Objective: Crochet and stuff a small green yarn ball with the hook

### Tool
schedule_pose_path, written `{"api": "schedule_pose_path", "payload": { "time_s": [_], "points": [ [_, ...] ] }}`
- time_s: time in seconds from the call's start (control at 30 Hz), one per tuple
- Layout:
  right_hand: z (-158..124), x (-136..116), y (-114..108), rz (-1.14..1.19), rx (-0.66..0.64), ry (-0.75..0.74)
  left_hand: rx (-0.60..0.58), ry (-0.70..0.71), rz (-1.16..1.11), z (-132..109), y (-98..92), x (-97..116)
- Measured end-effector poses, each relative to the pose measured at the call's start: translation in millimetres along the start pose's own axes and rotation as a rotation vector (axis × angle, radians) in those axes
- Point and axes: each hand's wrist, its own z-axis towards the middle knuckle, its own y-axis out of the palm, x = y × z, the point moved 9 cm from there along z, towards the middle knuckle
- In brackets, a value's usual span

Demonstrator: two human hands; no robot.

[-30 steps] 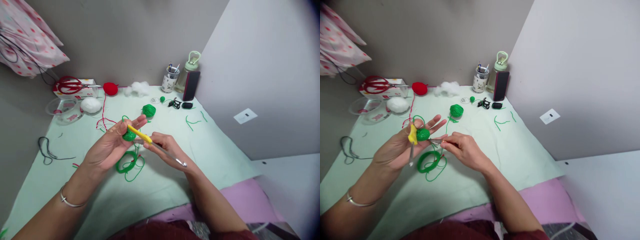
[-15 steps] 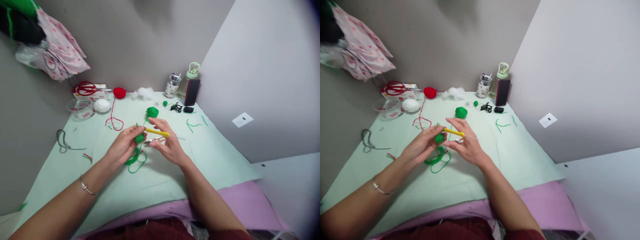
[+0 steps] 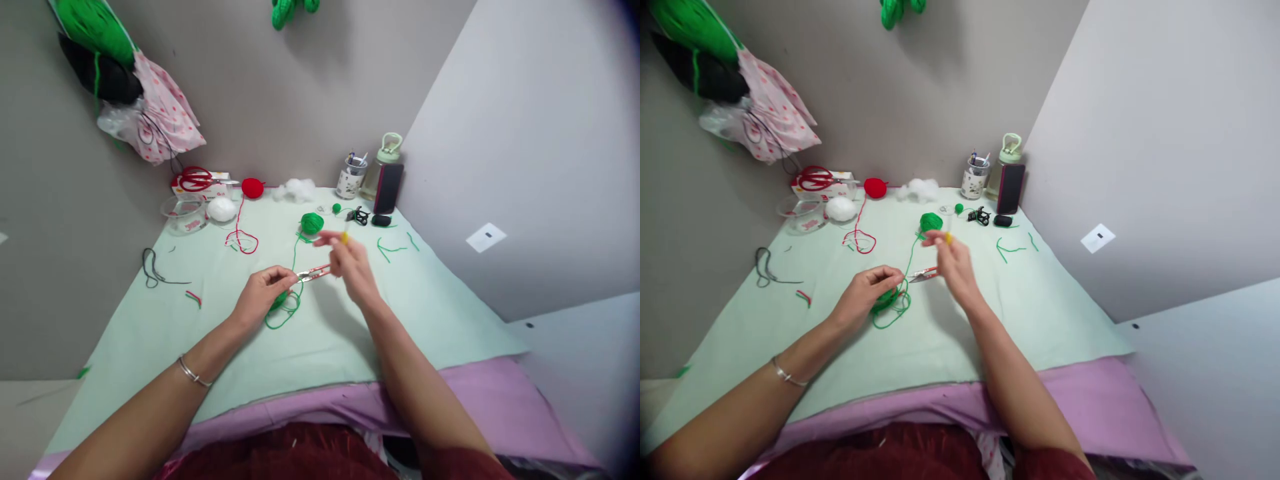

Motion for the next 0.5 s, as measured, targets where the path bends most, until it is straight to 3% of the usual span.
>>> {"api": "schedule_pose_path", "payload": {
  "time_s": [0.1, 0.2, 0.3, 0.5],
  "points": [
    [-18.9, 9.4, 54.3, 0.029, -0.331, 0.155, 0.073, 0.125, 0.077, -1.1, -8.9, 15.6],
    [-29.8, 19.7, 76.4, 0.079, -0.500, 0.269, 0.153, 0.234, 0.131, -1.6, -21.7, 27.4],
    [-26.6, 25.5, 74.7, 0.149, -0.503, 0.312, 0.151, 0.293, 0.171, -1.4, -25.3, 29.2],
    [-26.5, 26.1, 75.2, 0.294, -0.488, 0.388, 0.042, 0.311, 0.213, -6.1, -11.0, 30.3]
  ]
}}
